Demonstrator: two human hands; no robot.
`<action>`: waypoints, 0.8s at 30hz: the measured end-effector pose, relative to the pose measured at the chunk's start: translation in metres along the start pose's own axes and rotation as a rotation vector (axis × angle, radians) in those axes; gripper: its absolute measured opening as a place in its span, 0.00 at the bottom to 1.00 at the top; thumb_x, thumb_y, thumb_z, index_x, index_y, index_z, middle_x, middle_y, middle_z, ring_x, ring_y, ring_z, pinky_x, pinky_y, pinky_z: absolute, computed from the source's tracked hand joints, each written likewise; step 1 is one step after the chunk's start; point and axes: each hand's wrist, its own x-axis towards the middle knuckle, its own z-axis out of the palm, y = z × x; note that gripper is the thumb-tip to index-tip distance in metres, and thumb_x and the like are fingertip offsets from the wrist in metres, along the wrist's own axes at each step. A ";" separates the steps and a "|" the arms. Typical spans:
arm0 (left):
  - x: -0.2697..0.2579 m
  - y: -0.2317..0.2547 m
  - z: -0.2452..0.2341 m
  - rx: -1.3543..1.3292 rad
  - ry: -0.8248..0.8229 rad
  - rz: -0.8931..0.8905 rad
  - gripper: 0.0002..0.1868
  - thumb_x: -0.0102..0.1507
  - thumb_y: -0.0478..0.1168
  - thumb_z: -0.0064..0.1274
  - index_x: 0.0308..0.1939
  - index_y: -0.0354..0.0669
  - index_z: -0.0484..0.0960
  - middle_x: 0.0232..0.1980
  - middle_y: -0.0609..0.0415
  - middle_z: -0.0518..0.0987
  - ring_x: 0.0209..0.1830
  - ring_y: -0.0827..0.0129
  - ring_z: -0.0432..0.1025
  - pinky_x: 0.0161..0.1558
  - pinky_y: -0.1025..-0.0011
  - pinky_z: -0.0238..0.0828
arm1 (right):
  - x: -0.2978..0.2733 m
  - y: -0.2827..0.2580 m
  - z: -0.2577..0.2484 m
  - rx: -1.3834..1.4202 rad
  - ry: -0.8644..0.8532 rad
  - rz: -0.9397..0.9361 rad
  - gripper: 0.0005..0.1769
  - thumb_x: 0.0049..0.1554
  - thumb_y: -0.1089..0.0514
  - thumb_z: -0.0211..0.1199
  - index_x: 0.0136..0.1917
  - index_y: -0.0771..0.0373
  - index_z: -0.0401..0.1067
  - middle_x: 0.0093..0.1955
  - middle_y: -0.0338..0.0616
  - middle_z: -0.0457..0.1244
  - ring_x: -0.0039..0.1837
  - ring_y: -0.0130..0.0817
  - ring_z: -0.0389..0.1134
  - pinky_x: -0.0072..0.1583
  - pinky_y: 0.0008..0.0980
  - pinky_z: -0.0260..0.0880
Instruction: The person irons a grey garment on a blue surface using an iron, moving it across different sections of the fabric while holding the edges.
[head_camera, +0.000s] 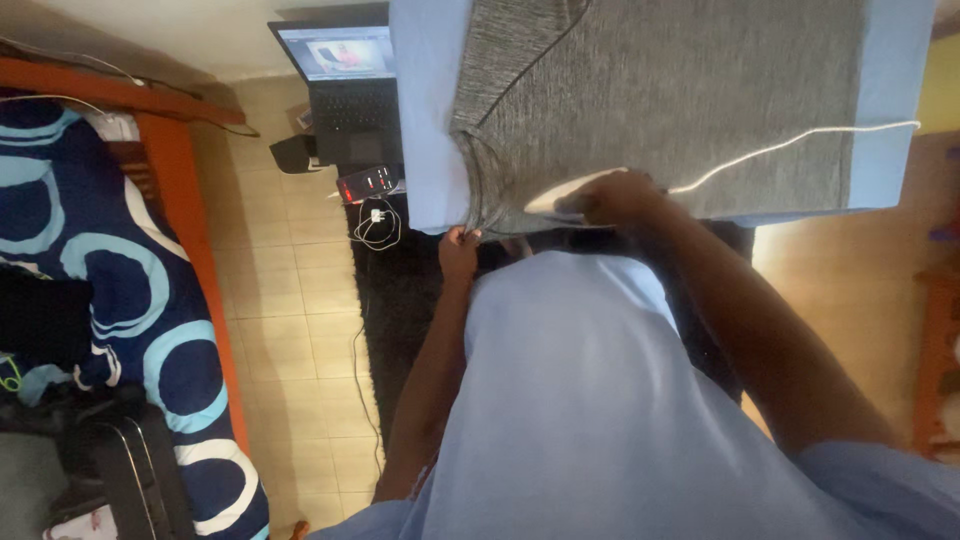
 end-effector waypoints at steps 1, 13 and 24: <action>0.000 0.000 0.002 0.036 0.014 -0.003 0.15 0.58 0.41 0.65 0.39 0.31 0.83 0.28 0.52 0.79 0.27 0.70 0.71 0.33 0.68 0.68 | 0.003 0.004 -0.002 0.197 0.030 0.050 0.20 0.65 0.46 0.53 0.69 0.33 0.72 0.67 0.37 0.66 0.65 0.45 0.68 0.68 0.50 0.64; -0.007 -0.009 0.000 0.167 0.058 0.044 0.19 0.60 0.48 0.66 0.40 0.32 0.83 0.35 0.40 0.81 0.35 0.51 0.76 0.40 0.57 0.71 | -0.004 0.009 -0.029 0.122 0.003 0.072 0.25 0.55 0.39 0.67 0.65 0.40 0.75 0.62 0.40 0.69 0.63 0.43 0.69 0.66 0.51 0.64; -0.019 0.022 -0.026 0.130 -0.019 -0.248 0.16 0.63 0.50 0.59 0.41 0.40 0.84 0.37 0.40 0.81 0.34 0.43 0.74 0.39 0.52 0.68 | 0.096 0.100 0.012 0.274 0.283 -0.091 0.23 0.65 0.47 0.57 0.72 0.38 0.73 0.63 0.41 0.70 0.62 0.45 0.71 0.63 0.51 0.70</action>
